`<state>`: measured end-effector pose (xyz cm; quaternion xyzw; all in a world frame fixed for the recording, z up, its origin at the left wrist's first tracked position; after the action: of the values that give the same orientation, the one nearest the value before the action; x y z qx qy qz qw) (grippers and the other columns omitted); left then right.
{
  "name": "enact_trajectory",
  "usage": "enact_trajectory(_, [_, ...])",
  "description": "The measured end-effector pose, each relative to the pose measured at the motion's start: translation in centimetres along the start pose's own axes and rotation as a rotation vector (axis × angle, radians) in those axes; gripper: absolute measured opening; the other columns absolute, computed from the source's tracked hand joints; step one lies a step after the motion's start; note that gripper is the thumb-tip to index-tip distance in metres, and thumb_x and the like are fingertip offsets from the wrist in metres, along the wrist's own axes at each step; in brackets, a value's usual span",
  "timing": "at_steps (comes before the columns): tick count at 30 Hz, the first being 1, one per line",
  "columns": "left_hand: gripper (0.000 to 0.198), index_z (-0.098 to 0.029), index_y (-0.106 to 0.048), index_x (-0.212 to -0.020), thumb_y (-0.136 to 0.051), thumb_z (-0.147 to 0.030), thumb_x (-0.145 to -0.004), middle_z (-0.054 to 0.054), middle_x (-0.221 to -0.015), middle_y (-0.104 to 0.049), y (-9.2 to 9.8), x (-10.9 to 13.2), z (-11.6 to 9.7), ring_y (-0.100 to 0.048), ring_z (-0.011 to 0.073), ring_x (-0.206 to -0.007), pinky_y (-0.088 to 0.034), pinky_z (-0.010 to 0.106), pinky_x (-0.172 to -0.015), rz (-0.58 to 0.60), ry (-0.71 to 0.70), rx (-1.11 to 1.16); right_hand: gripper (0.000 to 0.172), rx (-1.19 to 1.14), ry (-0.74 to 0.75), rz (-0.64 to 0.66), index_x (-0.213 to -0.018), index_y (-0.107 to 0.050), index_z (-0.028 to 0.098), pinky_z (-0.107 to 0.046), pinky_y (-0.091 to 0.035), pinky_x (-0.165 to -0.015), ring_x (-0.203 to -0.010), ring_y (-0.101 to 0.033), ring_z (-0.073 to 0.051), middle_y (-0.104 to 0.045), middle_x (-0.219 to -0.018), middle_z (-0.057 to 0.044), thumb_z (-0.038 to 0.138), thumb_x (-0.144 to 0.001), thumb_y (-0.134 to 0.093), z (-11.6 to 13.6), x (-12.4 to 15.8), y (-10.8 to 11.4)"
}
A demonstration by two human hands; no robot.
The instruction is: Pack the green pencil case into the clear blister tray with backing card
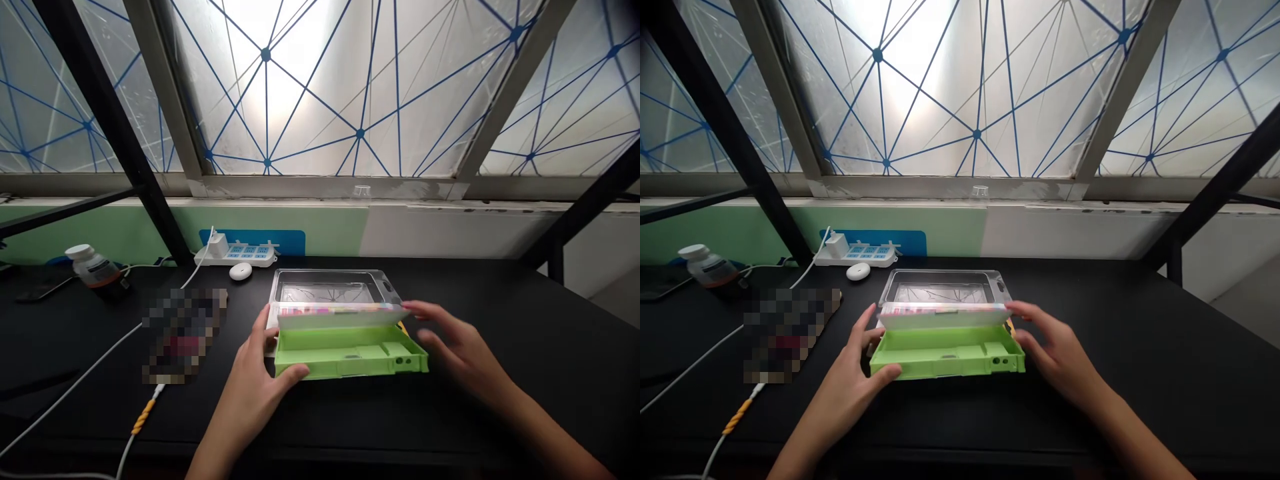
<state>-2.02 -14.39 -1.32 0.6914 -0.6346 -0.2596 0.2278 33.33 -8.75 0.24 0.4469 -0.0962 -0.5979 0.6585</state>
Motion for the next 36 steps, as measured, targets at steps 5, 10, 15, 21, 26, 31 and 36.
enact_trajectory(5, [0.057,-0.025,-0.058,-0.125,-0.052,-0.067,-0.087,0.013,-0.124,-0.064,-0.2,-0.6,1.1,-0.058,0.0359,-0.119,-0.047,0.054,-0.099,-0.044,-0.012,-0.014,0.064,0.123,0.067,0.130,-0.145,-0.040,0.035,-0.044,-0.052,-0.101,-0.127,-0.057,-0.030,-0.058,-0.141,-0.008,0.042,-0.088,-0.066,-0.4,3.4,-1.5])
enact_trajectory(10, [0.062,-0.027,-0.055,-0.134,-0.057,-0.064,-0.085,0.011,-0.151,-0.047,-1.0,-0.7,1.7,-0.042,0.0373,-0.137,-0.040,0.057,-0.107,-0.131,-0.197,-0.082,0.036,0.111,0.066,0.027,-0.127,-0.057,0.030,-0.043,-0.055,-0.095,-0.116,-0.063,-0.028,-0.066,-0.125,-0.009,0.037,-0.092,-0.060,0.0,1.9,-1.6])
enact_trajectory(15, [0.042,-0.027,-0.065,-0.121,-0.051,-0.056,-0.093,0.009,-0.149,-0.050,-1.8,-1.1,2.0,-0.046,0.0355,-0.135,-0.042,0.056,-0.104,-0.086,-0.290,-0.281,0.033,0.202,-0.178,0.112,-0.093,-0.063,0.024,-0.040,-0.052,-0.074,-0.085,-0.064,-0.025,-0.068,-0.094,-0.007,0.049,-0.099,-0.041,0.0,0.7,-1.5])
enact_trajectory(21, [0.061,-0.024,-0.037,-0.148,-0.049,-0.051,-0.095,0.014,-0.150,-0.048,-2.1,-1.0,2.3,-0.046,0.0337,-0.136,-0.038,0.056,-0.109,-0.115,-0.292,-0.309,0.028,0.414,-0.147,0.053,-0.099,-0.062,0.022,-0.040,-0.042,-0.079,-0.087,-0.061,-0.023,-0.066,-0.097,-0.007,0.046,-0.098,-0.047,0.0,0.1,-1.0])
enact_trajectory(26, [0.094,-0.035,-0.013,-0.157,-0.069,-0.051,-0.083,0.009,-0.147,-0.053,-2.0,-0.8,2.2,-0.045,0.0345,-0.138,-0.027,0.059,-0.116,-0.020,-0.256,-0.198,0.022,0.491,0.192,0.006,-0.101,-0.064,0.018,-0.039,-0.039,-0.081,-0.090,-0.060,-0.024,-0.067,-0.100,-0.010,0.034,-0.099,-0.049,3.6,-1.7,-2.1])
enact_trajectory(31, [0.095,-0.036,-0.011,-0.157,-0.070,-0.046,-0.083,0.007,-0.146,-0.054,-1.6,-1.1,2.4,-0.049,0.0309,-0.136,-0.036,0.054,-0.113,0.056,-0.167,-0.104,0.027,0.448,0.345,0.236,-0.113,-0.063,0.015,-0.042,-0.044,-0.083,-0.095,-0.059,-0.028,-0.066,-0.103,-0.012,0.034,-0.097,-0.052,6.9,-3.7,-5.7])
enact_trajectory(36, [0.096,-0.039,-0.007,-0.157,-0.069,-0.047,-0.084,0.007,-0.144,-0.056,-1.6,-1.1,2.3,-0.050,0.0317,-0.134,-0.040,0.055,-0.110,0.011,-0.171,-0.130,0.024,0.429,0.287,0.264,-0.111,-0.064,0.016,-0.043,-0.048,-0.080,-0.093,-0.058,-0.028,-0.064,-0.100,-0.011,0.031,-0.096,-0.053,7.1,-4.5,-7.2])
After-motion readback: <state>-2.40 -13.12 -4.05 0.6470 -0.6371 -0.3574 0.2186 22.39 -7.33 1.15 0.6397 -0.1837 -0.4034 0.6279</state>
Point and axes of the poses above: each hand's wrist, its own x-axis away from the middle knuckle, its own y-axis out of the back of the hand, z = x × y, the point moved 2 cm from there along -x, towards the middle knuckle
